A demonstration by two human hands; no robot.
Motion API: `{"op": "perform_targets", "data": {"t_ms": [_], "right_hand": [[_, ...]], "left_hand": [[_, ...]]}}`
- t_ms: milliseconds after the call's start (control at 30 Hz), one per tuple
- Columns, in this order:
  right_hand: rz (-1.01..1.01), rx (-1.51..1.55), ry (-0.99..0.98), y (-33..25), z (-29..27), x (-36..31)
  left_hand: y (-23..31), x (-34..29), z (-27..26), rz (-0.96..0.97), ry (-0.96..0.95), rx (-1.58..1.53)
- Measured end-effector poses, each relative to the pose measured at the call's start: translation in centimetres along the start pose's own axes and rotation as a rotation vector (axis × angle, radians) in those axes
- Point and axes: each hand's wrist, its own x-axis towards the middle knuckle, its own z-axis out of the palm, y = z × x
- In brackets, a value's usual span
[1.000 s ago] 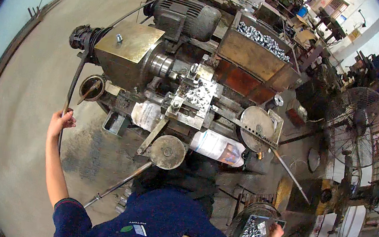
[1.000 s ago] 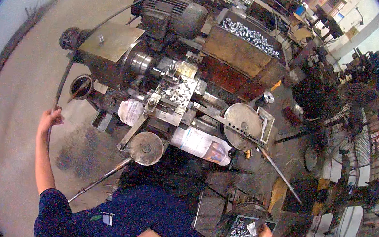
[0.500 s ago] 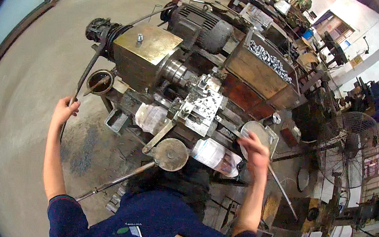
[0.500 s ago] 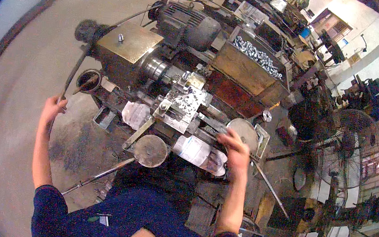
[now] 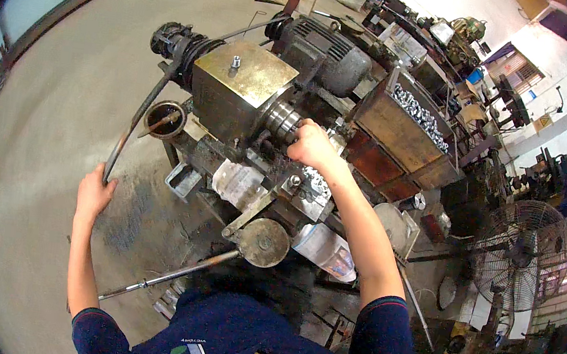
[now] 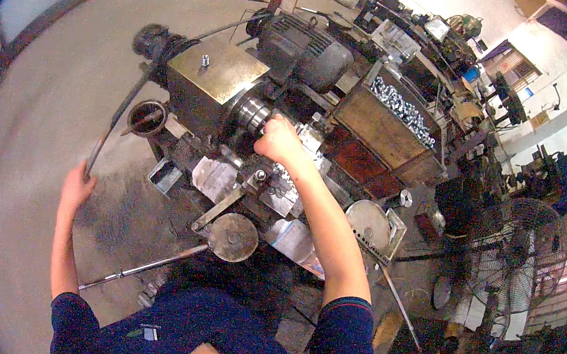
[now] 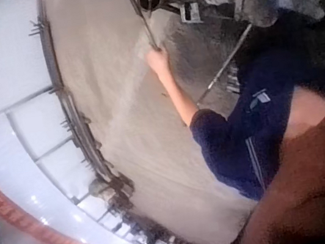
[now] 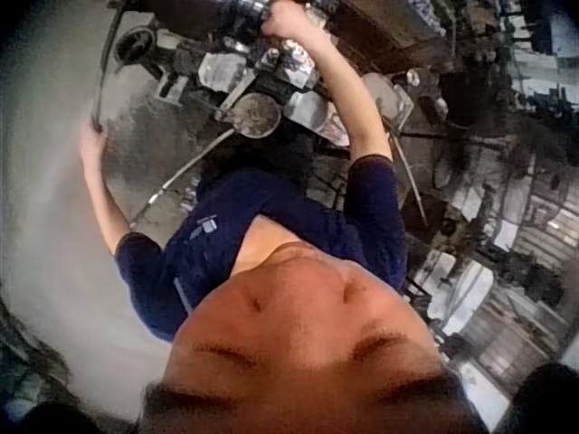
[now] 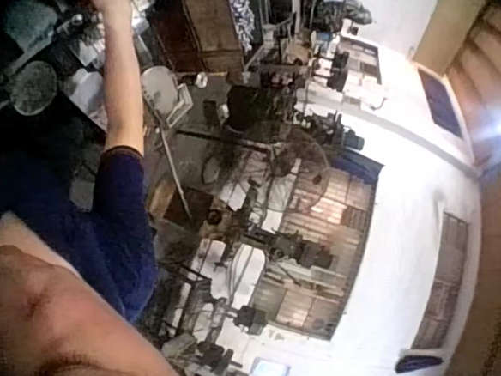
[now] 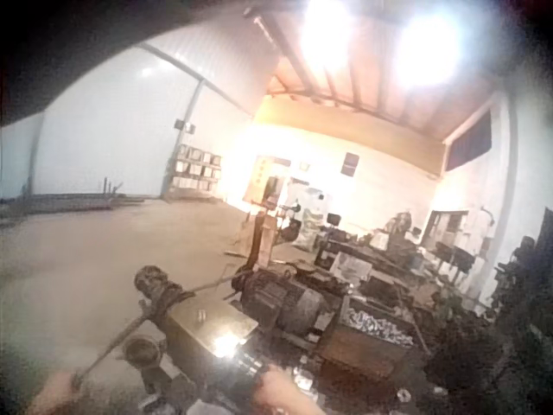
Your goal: The person operates a manual lathe machine by repeatedly taking metal bolts from a wooden box, placing them into the lathe's chuck, engaging the machine with a lever to process the metal, and then dropping the finished parts into a metal wire basket.
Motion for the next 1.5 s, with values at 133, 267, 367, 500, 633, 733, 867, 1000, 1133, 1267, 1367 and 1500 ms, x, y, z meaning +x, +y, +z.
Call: {"op": "perform_targets", "data": {"t_ms": [133, 267, 367, 500, 633, 733, 867, 1000, 1133, 1267, 1367, 1500], "right_hand": [[0.173, 0.251, -0.056, -1.0, -0.4, 0.9], [0.198, 0.275, 0.006, -1.5, -0.7, 1.3], [0.15, 0.248, 0.022, -1.1, -0.3, 1.1], [0.068, 0.177, 0.131, -1.4, 0.0, 1.0], [0.106, 0.209, 0.1, -2.2, -0.5, 1.2], [0.033, 0.233, 0.117, -2.4, -2.1, 0.0], [-0.14, 0.242, 0.369, 0.6, -5.8, -5.7], [0.213, 0.302, 0.327, 4.6, -8.2, -14.4], [0.549, 0.153, 0.273, 9.2, -8.3, -25.3], [0.933, 0.224, 0.3, 11.3, -8.9, -33.9], [1.052, -0.055, 0.305, 16.0, -7.6, -40.9], [1.432, -0.262, 0.098, 20.1, -6.2, -49.3]], "left_hand": [[-0.1, 0.1, 0.3, 0.041, 0.073, 0.061], [0.1, 0.6, 0.1, 0.006, 0.018, 0.085], [-1.0, 1.9, 0.2, -0.034, -0.048, 0.21], [-8.0, 8.0, -2.3, 0.005, 0.145, 0.516], [-11.1, 12.4, -3.9, 0.081, 0.101, 0.628], [-11.7, 12.7, -3.2, -0.043, 0.008, 0.597], [-5.6, 11.0, 1.8, 0.385, 0.634, 0.115], [-6.3, 8.8, 12.8, 0.014, 0.011, -0.448], [1.6, 5.7, 21.4, 0.168, -0.294, -0.078], [-0.6, 11.4, 21.7, 0.567, -0.374, 0.593], [-1.8, 14.8, 20.1, 0.522, -0.093, 0.354], [0.2, 8.8, 19.6, 0.502, -0.212, 0.348]]}}
